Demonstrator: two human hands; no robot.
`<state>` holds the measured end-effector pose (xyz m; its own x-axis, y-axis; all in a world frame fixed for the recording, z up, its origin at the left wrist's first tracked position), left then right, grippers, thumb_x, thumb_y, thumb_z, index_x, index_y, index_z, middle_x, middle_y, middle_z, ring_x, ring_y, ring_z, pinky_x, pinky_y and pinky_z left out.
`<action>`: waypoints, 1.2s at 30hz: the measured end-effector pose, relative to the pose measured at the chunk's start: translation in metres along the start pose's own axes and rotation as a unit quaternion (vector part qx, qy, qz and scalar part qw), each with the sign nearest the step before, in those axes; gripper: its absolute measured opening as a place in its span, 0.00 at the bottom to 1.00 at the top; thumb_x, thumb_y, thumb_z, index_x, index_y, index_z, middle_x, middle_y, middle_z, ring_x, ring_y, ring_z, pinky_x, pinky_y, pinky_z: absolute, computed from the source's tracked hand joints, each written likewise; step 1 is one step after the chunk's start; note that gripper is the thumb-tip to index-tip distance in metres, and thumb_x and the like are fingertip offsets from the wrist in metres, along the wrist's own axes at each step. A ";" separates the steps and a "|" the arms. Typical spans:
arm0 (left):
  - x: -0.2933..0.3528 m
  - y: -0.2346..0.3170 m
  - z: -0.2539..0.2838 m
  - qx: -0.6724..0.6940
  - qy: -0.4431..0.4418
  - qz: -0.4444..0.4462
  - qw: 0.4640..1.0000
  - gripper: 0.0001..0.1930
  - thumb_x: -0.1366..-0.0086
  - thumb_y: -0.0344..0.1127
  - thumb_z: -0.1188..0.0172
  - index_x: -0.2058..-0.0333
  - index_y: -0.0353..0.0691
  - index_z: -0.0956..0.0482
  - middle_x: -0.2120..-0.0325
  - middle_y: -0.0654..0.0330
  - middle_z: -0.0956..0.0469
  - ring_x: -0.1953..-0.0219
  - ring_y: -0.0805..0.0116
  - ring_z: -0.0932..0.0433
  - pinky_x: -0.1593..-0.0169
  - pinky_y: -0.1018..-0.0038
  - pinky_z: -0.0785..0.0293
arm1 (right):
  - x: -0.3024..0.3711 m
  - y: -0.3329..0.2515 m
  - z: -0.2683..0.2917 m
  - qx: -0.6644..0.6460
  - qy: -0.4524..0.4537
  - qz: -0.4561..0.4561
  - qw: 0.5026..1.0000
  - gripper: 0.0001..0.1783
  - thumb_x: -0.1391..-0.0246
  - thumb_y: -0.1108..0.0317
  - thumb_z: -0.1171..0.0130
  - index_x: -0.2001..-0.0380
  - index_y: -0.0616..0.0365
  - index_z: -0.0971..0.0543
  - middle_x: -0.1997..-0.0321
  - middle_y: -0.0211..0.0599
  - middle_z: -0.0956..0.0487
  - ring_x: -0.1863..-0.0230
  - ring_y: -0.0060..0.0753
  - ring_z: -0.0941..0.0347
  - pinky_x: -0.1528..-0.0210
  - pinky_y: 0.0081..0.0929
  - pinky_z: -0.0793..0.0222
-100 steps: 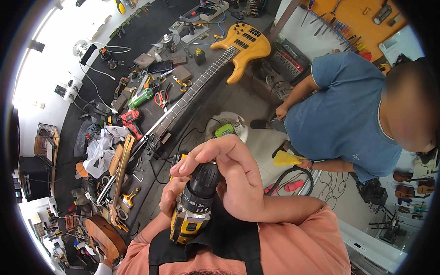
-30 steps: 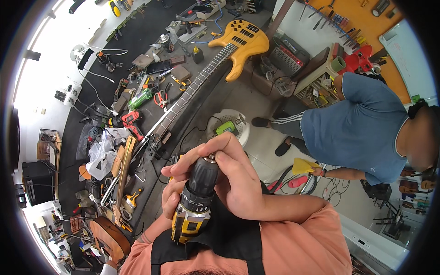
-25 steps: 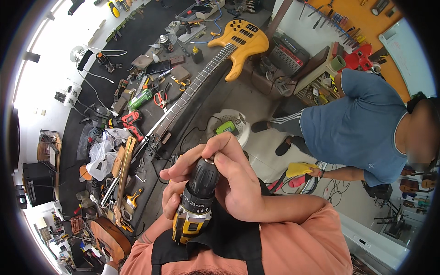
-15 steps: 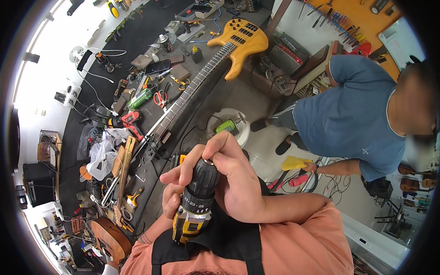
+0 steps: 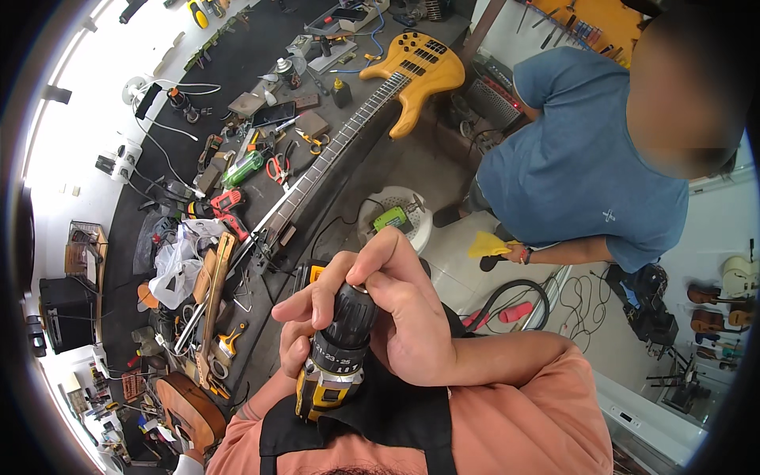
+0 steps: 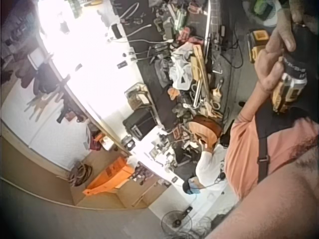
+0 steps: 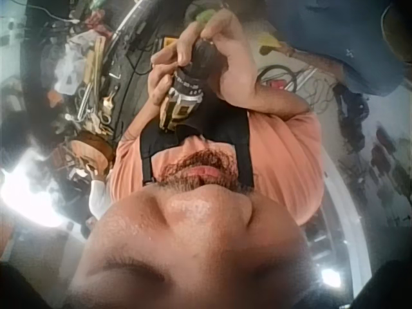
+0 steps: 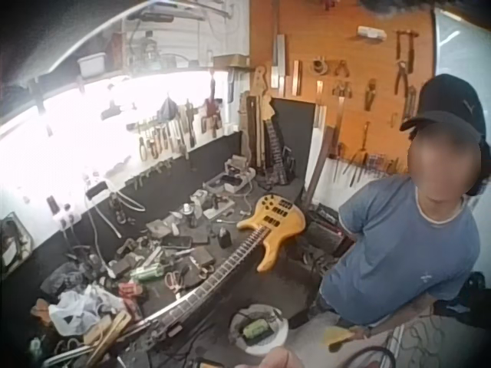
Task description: The person uses a cordless drill to work on the headstock of a guitar. They remove a drill bit, insert a new one, and tighten it. The person then uses a grinding tool to smooth the drill bit. Another person is present in the background.
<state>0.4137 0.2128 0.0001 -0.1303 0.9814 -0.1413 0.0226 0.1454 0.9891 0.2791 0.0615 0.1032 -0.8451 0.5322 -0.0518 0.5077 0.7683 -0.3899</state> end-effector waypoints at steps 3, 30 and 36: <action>-0.005 0.007 -0.013 0.041 0.073 -0.010 0.996 0.35 0.33 0.52 0.45 0.41 0.23 0.19 0.48 0.42 0.15 0.47 0.48 0.15 0.40 0.59 0.24 | -0.001 0.004 0.000 0.022 0.027 0.010 0.999 0.08 0.25 0.65 0.64 0.51 0.50 0.35 0.63 0.54 0.22 0.48 0.71 0.17 0.42 0.61 0.22; 0.035 -0.035 -0.016 0.008 0.141 -0.015 0.990 0.26 0.31 0.54 0.44 0.53 0.34 0.16 0.58 0.48 0.16 0.56 0.50 0.19 0.49 0.57 0.26 | 0.002 0.007 0.017 0.132 -0.116 0.006 0.984 0.18 0.22 0.56 0.45 0.41 0.51 0.37 0.53 0.43 0.26 0.49 0.48 0.19 0.43 0.46 0.25; 0.044 -0.054 -0.021 0.139 0.166 0.001 0.976 0.09 0.40 0.45 0.36 0.65 0.51 0.22 0.59 0.66 0.21 0.47 0.66 0.22 0.33 0.67 0.35 | 0.004 0.008 0.016 0.114 -0.109 -0.007 0.987 0.18 0.22 0.56 0.45 0.42 0.51 0.36 0.54 0.43 0.26 0.50 0.46 0.19 0.44 0.46 0.25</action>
<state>0.3858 0.2457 -0.0589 -0.4440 0.8930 -0.0732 0.2845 0.2179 0.9336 0.2773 0.0641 0.0850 -0.8808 0.4134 -0.2311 0.4649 0.6618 -0.5881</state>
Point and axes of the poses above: each hand's wrist, its own x-axis away from the middle knuckle, its own z-axis out of the back of the hand, y = z × x, the point moved 1 cm from there along -x, towards the middle knuckle
